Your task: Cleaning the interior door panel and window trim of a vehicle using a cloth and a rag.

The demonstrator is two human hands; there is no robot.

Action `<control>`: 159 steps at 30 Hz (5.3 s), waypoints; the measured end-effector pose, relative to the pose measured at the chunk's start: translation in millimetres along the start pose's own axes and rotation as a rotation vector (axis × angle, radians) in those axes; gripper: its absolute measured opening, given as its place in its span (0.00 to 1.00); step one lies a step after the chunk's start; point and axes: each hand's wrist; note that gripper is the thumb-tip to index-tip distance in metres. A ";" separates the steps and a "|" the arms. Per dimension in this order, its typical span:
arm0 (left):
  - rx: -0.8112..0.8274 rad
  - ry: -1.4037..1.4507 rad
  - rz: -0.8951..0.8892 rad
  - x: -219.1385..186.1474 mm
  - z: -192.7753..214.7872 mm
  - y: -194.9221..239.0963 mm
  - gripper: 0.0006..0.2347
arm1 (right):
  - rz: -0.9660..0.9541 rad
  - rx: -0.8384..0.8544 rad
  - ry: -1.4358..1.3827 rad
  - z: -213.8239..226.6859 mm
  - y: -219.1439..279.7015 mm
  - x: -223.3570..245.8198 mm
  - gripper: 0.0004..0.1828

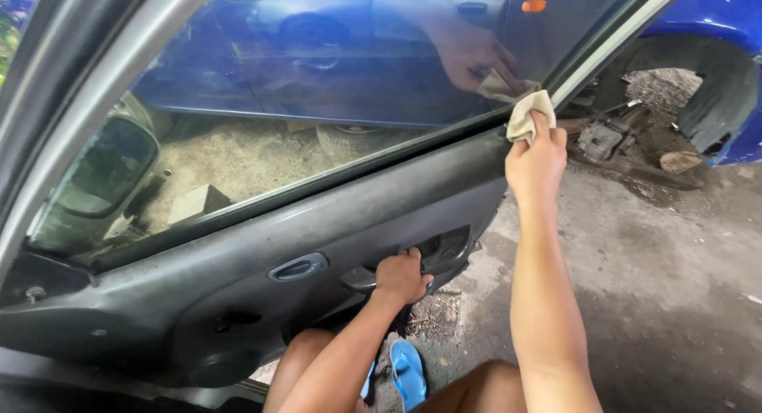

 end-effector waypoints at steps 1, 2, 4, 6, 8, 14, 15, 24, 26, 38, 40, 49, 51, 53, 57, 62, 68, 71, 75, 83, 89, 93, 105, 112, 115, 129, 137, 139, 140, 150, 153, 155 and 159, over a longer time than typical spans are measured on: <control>0.003 0.003 -0.011 0.1 1.9 -0.1 0.29 | -0.017 0.029 0.053 0.4 -0.2 0.7 0.26; 0.007 0.007 -0.021 0.2 4.1 0.3 0.28 | -0.034 0.059 0.107 1.2 -0.3 1.9 0.24; -0.004 0.010 -0.014 -1.4 -2.5 -4.8 0.28 | -0.065 0.111 0.124 8.5 1.8 6.7 0.22; -0.010 -0.001 -0.008 -1.9 -7.8 -5.0 0.29 | -0.107 0.161 0.133 20.2 10.1 16.4 0.21; -0.040 0.005 -0.004 0.6 -7.3 -6.6 0.27 | -0.213 0.249 -0.044 34.5 18.0 34.0 0.16; 0.001 0.053 -0.038 3.3 1.3 -6.0 0.29 | -0.219 0.178 0.007 51.8 -14.4 14.9 0.21; 0.006 0.055 -0.044 3.5 4.2 -5.7 0.29 | -0.224 0.177 0.014 39.5 -23.4 9.2 0.21; 0.053 0.014 -0.002 1.4 -0.4 -9.3 0.29 | -0.258 0.234 0.089 23.5 -22.9 19.2 0.21; 0.042 0.000 0.008 1.7 -4.1 -10.7 0.29 | -0.278 0.295 0.076 27.9 -23.9 21.6 0.22; -0.003 0.022 -0.010 3.6 -1.0 -0.1 0.30 | -0.330 0.228 -0.118 62.1 -7.5 15.1 0.18; -0.004 0.013 -0.016 4.8 -1.6 -4.3 0.30 | -0.323 0.165 -0.064 30.7 -18.0 9.7 0.19; -0.068 0.023 -0.003 8.0 -20.6 -9.4 0.28 | -0.409 0.305 0.024 31.8 -9.3 1.1 0.18; -0.072 0.027 -0.009 8.3 -19.8 -10.8 0.28 | -0.403 0.358 0.052 46.3 -9.1 9.4 0.20; -0.064 0.015 -0.013 8.0 -22.5 -10.7 0.27 | -0.362 0.226 -0.060 67.3 -4.4 30.7 0.26; -0.053 0.021 -0.022 8.8 -18.5 -10.1 0.27 | -0.280 0.240 -0.005 45.8 -6.7 48.1 0.27; -0.093 0.022 -0.014 8.3 -23.6 -11.8 0.26 | -0.299 0.403 0.155 57.0 2.5 58.4 0.28; -0.070 0.023 -0.011 4.7 -16.2 -6.6 0.26 | -0.228 0.468 0.354 56.0 23.8 52.9 0.28; -0.093 0.060 -0.021 6.6 -17.7 -7.1 0.25 | -0.286 0.623 0.400 43.6 22.3 15.2 0.31; -0.067 0.069 -0.072 11.1 -15.4 -10.6 0.24 | -0.415 0.596 0.254 65.7 13.1 23.7 0.35; -0.011 -0.019 0.008 1.5 -2.2 0.4 0.28 | 0.284 -0.513 -0.117 -67.0 32.3 -20.4 0.27; -0.020 -0.008 0.012 0.6 0.4 2.0 0.27 | 0.283 -0.493 -0.097 -63.9 61.1 -10.6 0.29; -0.022 0.014 -0.020 -0.6 5.8 4.6 0.26 | 0.398 -0.532 0.026 -73.1 79.5 -9.9 0.23; -0.081 -0.002 0.004 4.4 4.8 8.5 0.20 | 0.912 -0.408 -0.051 -107.5 143.0 55.7 0.23; -0.030 0.020 0.029 5.6 -4.0 4.9 0.26 | 0.677 -0.333 -0.018 -61.4 63.7 25.0 0.24; 0.011 0.009 0.040 4.2 3.2 0.4 0.28 | 0.719 -0.314 -0.006 -62.3 54.3 29.9 0.30; 0.099 0.022 0.010 -8.5 19.4 31.3 0.30 | 0.509 -0.354 -0.267 -59.4 93.5 61.7 0.15; -0.011 0.126 -0.075 -2.7 18.5 21.3 0.29 | 0.864 -0.067 -0.581 -37.1 156.5 111.6 0.19; 0.043 0.092 -0.112 -7.3 37.6 36.7 0.29 | 0.877 -0.117 -0.496 -28.5 137.4 89.5 0.21; 0.090 0.055 -0.147 -9.9 47.9 44.4 0.30 | 0.893 -0.171 -0.415 -23.6 127.6 78.7 0.24; 0.192 -0.015 -0.168 -27.6 44.1 72.0 0.32 | 0.496 -0.514 -0.157 12.6 117.9 47.3 0.15; 0.186 0.037 -0.232 -30.4 36.2 96.3 0.29 | 0.612 -0.495 -0.314 29.2 113.2 46.4 0.14; 0.148 0.035 -0.249 -32.0 23.5 103.6 0.29 | 0.586 -0.611 -0.335 48.3 114.0 57.2 0.08; 0.109 0.035 -0.296 -32.9 26.5 121.5 0.26 | 0.535 -0.604 -0.336 70.1 121.5 66.3 0.06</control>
Point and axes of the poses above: each hand's wrist, its own y-axis away from the middle knuckle, its own z-axis out of the back of the hand, x = y × z
